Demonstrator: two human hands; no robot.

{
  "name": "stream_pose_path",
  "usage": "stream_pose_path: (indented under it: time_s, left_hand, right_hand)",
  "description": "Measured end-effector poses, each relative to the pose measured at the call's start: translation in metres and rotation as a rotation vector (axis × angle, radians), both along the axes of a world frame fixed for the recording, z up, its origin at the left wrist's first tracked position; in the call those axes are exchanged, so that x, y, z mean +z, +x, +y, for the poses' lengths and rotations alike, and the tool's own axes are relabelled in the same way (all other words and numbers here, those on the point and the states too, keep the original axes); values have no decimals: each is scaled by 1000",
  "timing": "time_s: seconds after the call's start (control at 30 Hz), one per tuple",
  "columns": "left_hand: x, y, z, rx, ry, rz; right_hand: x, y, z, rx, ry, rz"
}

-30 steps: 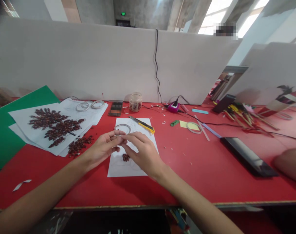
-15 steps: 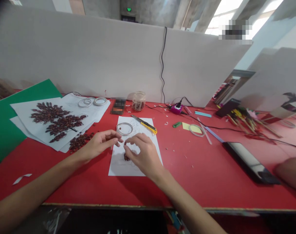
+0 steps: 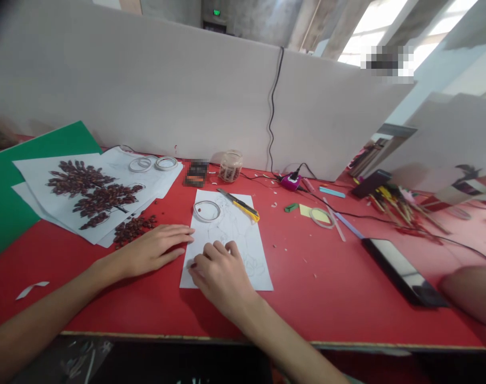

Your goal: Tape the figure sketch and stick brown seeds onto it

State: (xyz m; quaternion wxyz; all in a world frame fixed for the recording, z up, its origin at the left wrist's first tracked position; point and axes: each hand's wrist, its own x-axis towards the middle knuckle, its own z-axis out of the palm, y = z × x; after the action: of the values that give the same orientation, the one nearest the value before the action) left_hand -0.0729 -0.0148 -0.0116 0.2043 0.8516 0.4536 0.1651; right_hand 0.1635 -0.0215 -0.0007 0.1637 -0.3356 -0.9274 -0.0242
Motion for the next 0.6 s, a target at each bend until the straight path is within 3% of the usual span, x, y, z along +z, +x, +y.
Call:
stream_pose_path:
  time_s: [0.27,0.6]
  left_hand:
    - [-3,-1,-8,-37,11,-15]
    - [-16,13,-15,-65,15,132]
  right_hand:
    - [0,19,-5,145,-2,61]
    - [11,7,35,375,-58,-86]
